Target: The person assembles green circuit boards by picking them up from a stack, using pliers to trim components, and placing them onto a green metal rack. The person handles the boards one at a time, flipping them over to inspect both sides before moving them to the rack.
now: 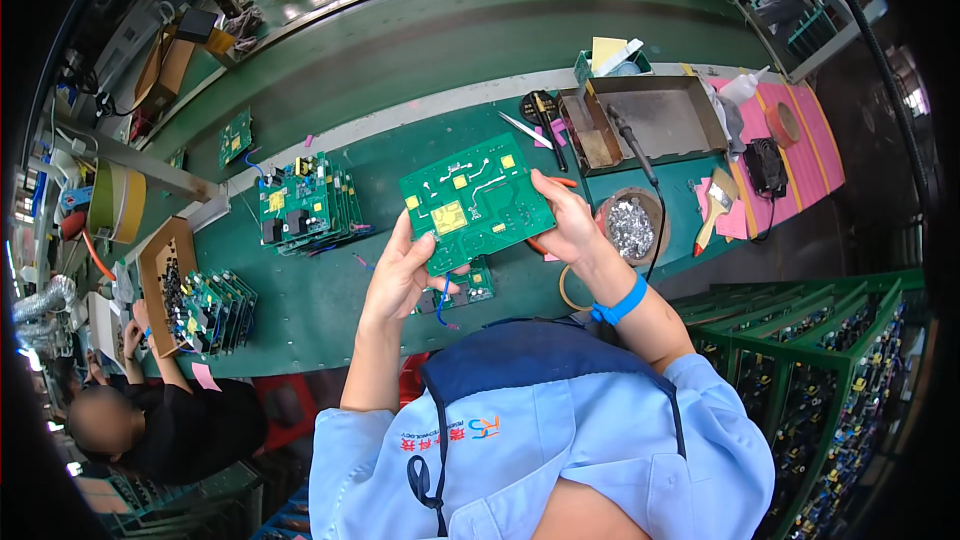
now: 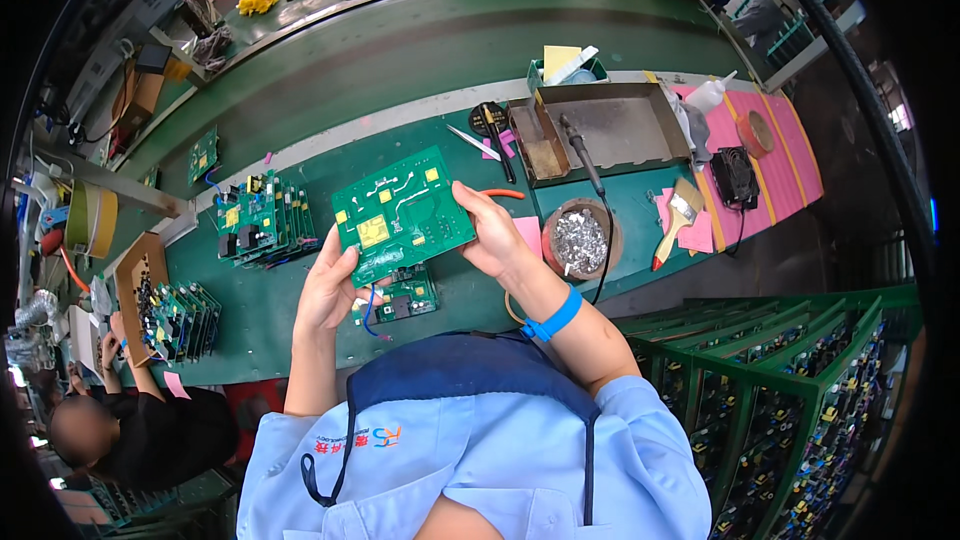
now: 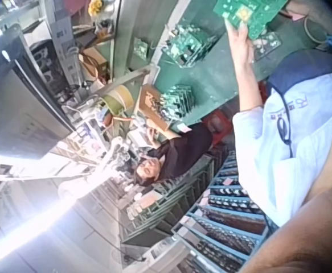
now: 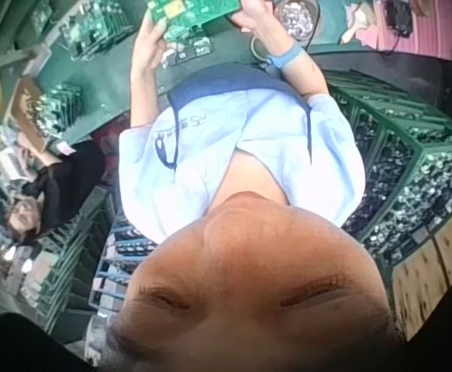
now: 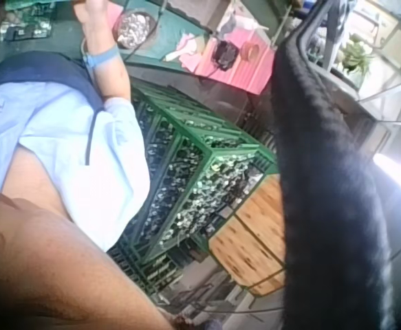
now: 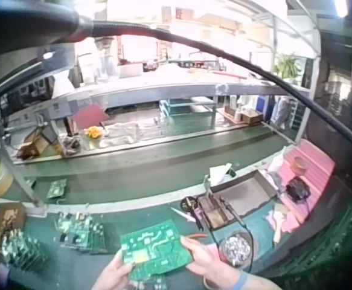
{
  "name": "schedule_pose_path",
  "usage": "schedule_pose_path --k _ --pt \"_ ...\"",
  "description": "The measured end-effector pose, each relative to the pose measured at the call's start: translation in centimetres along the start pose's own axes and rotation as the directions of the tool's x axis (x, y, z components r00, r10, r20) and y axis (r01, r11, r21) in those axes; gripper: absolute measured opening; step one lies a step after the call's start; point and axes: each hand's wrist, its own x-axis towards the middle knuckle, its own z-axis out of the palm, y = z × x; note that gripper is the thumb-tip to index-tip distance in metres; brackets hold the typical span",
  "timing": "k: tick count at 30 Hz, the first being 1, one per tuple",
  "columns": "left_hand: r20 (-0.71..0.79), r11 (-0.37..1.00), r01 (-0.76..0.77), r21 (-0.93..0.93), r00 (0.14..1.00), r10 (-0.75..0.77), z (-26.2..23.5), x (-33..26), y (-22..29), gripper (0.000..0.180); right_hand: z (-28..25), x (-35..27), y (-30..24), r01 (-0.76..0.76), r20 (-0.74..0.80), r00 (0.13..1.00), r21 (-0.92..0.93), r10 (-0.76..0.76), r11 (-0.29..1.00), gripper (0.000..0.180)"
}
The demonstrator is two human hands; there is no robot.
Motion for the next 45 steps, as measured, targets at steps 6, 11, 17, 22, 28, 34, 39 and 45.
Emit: schedule_pose_path --k 6,11,17,22,28,34,39,45 --pt "-0.014 0.997 -0.048 0.053 0.999 0.049 0.8 -0.6 0.3 0.052 0.1 0.2 0.2 -0.028 -0.024 0.999 -0.001 0.028 1.000 0.031" --pt "-0.021 0.998 -0.054 0.036 0.998 0.055 0.5 -0.8 0.5 0.051 0.5 0.1 0.1 -0.041 0.038 0.998 -0.031 0.042 0.999 0.032" --pt "-0.019 0.999 -0.043 0.034 0.999 0.044 0.2 -0.8 0.6 0.049 1.4 -0.8 -0.5 -0.022 0.124 0.991 -0.278 0.059 0.960 0.051" --pt "-0.035 0.999 -0.043 0.031 0.998 0.044 -0.2 -0.7 0.4 0.047 1.4 -0.5 -0.5 -0.038 0.104 0.992 -0.310 0.073 0.950 0.051" --pt "-0.072 0.999 -0.036 0.017 0.997 0.037 -0.2 -0.8 0.2 0.043 1.8 -0.7 -0.5 -0.048 0.108 0.990 -0.315 0.086 0.948 0.051" --pt "-0.063 1.000 -0.021 -0.007 0.998 0.021 -0.7 -0.8 0.1 0.043 1.7 -0.7 -0.3 -0.055 0.111 0.989 -0.306 0.093 0.950 0.051" --pt "-0.046 1.000 -0.004 0.009 0.999 0.004 -1.3 -1.0 0.0 0.047 1.9 -0.8 -0.2 -0.051 0.114 0.989 -0.331 0.094 0.942 0.050" --pt "-0.006 0.996 0.013 0.093 1.000 -0.013 -1.2 -1.2 0.7 0.060 2.1 -1.0 -0.1 -0.053 0.090 0.992 -0.349 0.090 0.936 0.052"
